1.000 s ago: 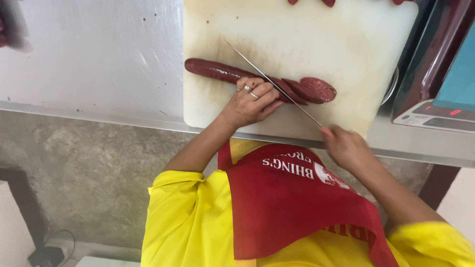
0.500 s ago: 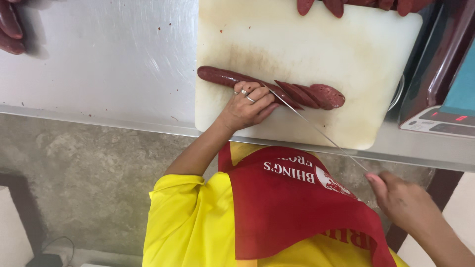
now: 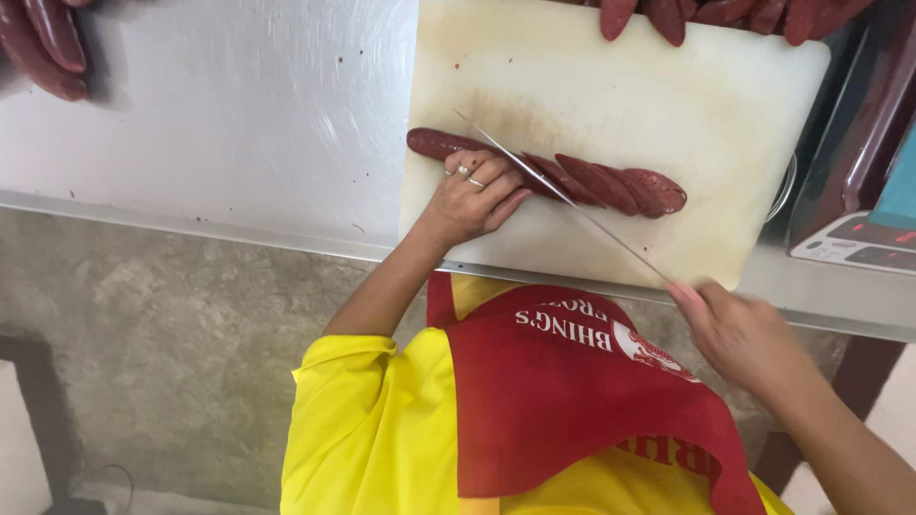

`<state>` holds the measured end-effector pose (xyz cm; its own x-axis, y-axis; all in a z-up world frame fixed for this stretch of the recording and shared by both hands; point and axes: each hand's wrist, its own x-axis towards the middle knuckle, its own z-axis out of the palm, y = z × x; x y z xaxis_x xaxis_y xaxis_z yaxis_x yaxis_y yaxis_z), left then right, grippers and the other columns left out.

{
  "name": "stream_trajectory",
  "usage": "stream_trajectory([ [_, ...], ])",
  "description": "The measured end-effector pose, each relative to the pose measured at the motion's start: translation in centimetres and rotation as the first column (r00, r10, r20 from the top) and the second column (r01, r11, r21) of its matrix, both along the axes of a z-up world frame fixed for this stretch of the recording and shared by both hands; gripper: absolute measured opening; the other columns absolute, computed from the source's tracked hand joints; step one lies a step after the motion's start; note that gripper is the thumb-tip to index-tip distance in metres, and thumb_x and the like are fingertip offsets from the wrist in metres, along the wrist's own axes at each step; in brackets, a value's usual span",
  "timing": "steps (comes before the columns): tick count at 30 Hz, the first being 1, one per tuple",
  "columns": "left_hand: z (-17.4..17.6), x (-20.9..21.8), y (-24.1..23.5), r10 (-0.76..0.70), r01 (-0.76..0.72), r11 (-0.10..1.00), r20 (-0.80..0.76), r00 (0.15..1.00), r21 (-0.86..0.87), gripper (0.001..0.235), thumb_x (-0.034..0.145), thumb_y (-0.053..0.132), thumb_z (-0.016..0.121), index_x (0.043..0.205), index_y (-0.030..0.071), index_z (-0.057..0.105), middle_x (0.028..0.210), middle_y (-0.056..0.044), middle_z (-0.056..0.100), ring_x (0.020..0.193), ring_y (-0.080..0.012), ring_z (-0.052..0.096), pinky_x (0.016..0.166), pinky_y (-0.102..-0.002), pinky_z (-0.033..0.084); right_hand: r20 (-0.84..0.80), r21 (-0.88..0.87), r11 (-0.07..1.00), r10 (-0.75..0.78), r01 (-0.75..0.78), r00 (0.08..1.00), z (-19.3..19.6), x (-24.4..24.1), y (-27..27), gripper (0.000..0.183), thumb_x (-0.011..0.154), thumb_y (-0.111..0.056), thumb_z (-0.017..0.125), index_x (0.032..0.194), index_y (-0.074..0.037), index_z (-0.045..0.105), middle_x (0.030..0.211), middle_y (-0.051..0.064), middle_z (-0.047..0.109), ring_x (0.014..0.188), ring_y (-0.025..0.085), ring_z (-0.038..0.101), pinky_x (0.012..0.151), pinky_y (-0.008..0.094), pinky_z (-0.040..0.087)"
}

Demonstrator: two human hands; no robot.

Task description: The person slices sausage links on a cutting board using a large knife, then places the slices and remaining links onto a scale.

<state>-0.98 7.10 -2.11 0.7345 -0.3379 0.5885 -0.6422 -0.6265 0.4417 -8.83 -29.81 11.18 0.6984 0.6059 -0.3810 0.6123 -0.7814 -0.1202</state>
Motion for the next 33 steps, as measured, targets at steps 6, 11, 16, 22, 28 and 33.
stream_trajectory([
  [6, -0.8, 0.1, -0.1, -0.008, 0.007, 0.998, -0.019, 1.000, -0.063, 0.027, 0.088, 0.020, 0.086, 0.107, 0.011, 0.069, 0.111, -0.003, 0.063, 0.104, -0.0229, 0.060, 0.093, -0.038, 0.042, -0.169, -0.463, 0.736, -0.621, 0.494, 0.765, 2.7, -2.1, 0.4, 0.053, 0.105, -0.054, 0.042, 0.103, -0.009, 0.070, 0.072, 0.024, 0.074, 0.074, 0.044, 0.074, 0.072, 0.051, 0.061],
  [11, -0.6, 0.1, 0.1, -0.022, 0.020, 0.997, -0.031, 0.999, -0.076, 0.024, 0.087, 0.017, 0.086, 0.104, 0.011, 0.069, 0.109, -0.003, 0.062, 0.104, -0.0234, 0.061, 0.090, -0.038, 0.041, -0.214, 0.109, 0.837, -0.507, 0.536, 0.835, -6.6, 4.2, 9.8, 0.046, 0.105, -0.042, 0.048, 0.097, -0.001, 0.069, 0.071, 0.028, 0.068, 0.069, 0.047, 0.069, 0.064, 0.052, 0.057],
  [16, -0.1, 0.1, 1.8, -0.054, 0.054, 0.996, 0.002, 0.999, -0.065, 0.024, 0.088, 0.013, 0.083, 0.108, 0.011, 0.070, 0.113, -0.005, 0.063, 0.107, -0.0235, 0.061, 0.095, -0.037, 0.044, -0.153, 0.197, 0.861, -0.446, 0.470, 0.882, -7.4, 4.5, 9.9, 0.041, 0.112, -0.035, 0.056, 0.092, -0.002, 0.067, 0.078, 0.025, 0.068, 0.072, 0.044, 0.067, 0.065, 0.051, 0.054],
  [22, -0.4, 0.5, 2.8, -0.003, 0.003, 0.998, -0.010, 1.000, -0.055, 0.024, 0.088, 0.016, 0.085, 0.105, 0.011, 0.069, 0.111, -0.005, 0.063, 0.105, -0.0242, 0.059, 0.090, -0.039, 0.041, -0.105, -0.403, 0.808, -0.507, 0.429, 0.856, 2.0, -2.8, 2.1, 0.046, 0.103, -0.050, 0.049, 0.109, -0.009, 0.070, 0.072, 0.019, 0.073, 0.070, 0.039, 0.073, 0.060, 0.044, 0.060],
  [28, -0.8, 0.4, 2.9, -0.008, 0.004, 0.996, -0.051, 0.999, -0.085, 0.028, 0.085, 0.014, 0.084, 0.108, 0.011, 0.069, 0.111, -0.004, 0.062, 0.105, -0.0248, 0.060, 0.091, -0.039, 0.041, -0.270, -0.054, 0.815, -0.568, 0.576, 0.778, -5.0, 2.1, 8.7, 0.051, 0.107, -0.043, 0.047, 0.087, 0.000, 0.065, 0.065, 0.027, 0.065, 0.066, 0.049, 0.067, 0.067, 0.056, 0.055],
  [33, -0.9, 0.5, 3.3, -0.048, 0.041, 0.992, -0.063, 0.997, -0.116, 0.028, 0.083, 0.009, 0.081, 0.108, 0.011, 0.069, 0.112, -0.003, 0.063, 0.106, -0.0240, 0.061, 0.092, -0.039, 0.043, -0.164, 0.175, 0.824, -0.515, 0.539, 0.841, -8.1, 6.2, 15.5, 0.049, 0.108, -0.042, 0.053, 0.090, 0.001, 0.067, 0.074, 0.033, 0.065, 0.075, 0.052, 0.066, 0.069, 0.055, 0.055],
])
